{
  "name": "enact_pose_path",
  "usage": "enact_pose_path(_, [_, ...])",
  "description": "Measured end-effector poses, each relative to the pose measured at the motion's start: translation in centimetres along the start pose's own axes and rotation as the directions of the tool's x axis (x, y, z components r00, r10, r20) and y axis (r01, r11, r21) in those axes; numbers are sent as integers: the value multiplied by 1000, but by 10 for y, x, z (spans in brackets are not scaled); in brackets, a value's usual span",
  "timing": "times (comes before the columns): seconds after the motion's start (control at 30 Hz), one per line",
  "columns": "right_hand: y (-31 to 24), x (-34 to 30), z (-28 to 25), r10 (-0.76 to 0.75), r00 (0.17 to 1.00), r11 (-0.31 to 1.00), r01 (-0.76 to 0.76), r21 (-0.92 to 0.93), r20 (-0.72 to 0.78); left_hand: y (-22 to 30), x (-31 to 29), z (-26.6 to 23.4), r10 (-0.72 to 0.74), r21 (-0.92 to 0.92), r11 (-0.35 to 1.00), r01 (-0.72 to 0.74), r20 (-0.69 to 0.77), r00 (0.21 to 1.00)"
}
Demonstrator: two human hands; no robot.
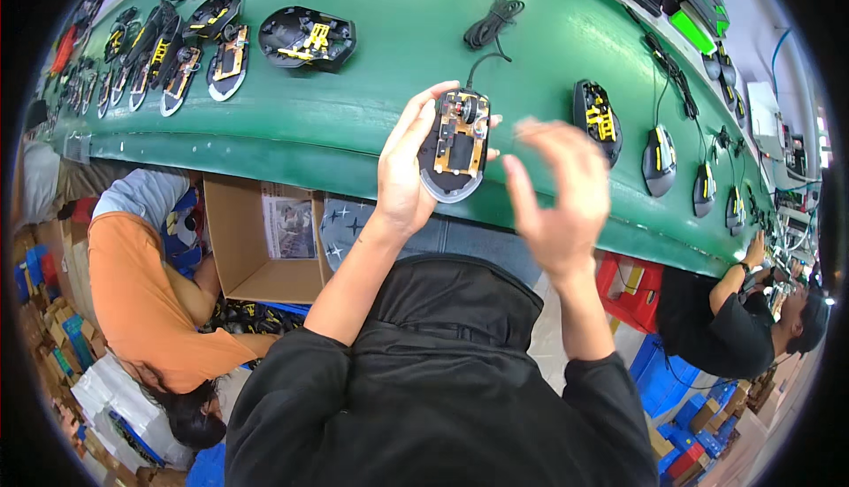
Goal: The person assembles computer mice on an assembly line by fitting wires and circuit boards into the mouse bases, snapping the top shells onto the bases by hand, and placing the assembled mice back onto the conveyor belt.
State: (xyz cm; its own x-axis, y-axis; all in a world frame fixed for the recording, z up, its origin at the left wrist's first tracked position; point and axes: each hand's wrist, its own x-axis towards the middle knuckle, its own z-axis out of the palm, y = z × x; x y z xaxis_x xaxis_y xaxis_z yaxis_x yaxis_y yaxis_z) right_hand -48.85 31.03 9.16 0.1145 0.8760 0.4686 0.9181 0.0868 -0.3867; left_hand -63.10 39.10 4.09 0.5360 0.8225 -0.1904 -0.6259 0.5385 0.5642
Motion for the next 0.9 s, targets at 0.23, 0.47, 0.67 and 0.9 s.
enact_pose_path(0.23, [78, -7, -16, 570, 799, 821, -540, 186, -193, 3, 12, -11, -114, -234, 964, 129, 78, 990])
enact_pose_path(0.47, [123, -22, -20, 742, 631, 637, -561, 528, -226, 8, 9, -18, -113, -262, 956, 133, 90, 990])
enact_pose_path(0.67, [104, -21, -15, 607, 776, 748, -631, -205, -174, 8, 10, -13, -116, -278, 951, 133, 76, 990])
enact_pose_path(0.9, [-35, 2, 28, 355, 935, 899, -347, 267, 20, -2, -2, 0, 48, -58, 997, -54, -104, 993])
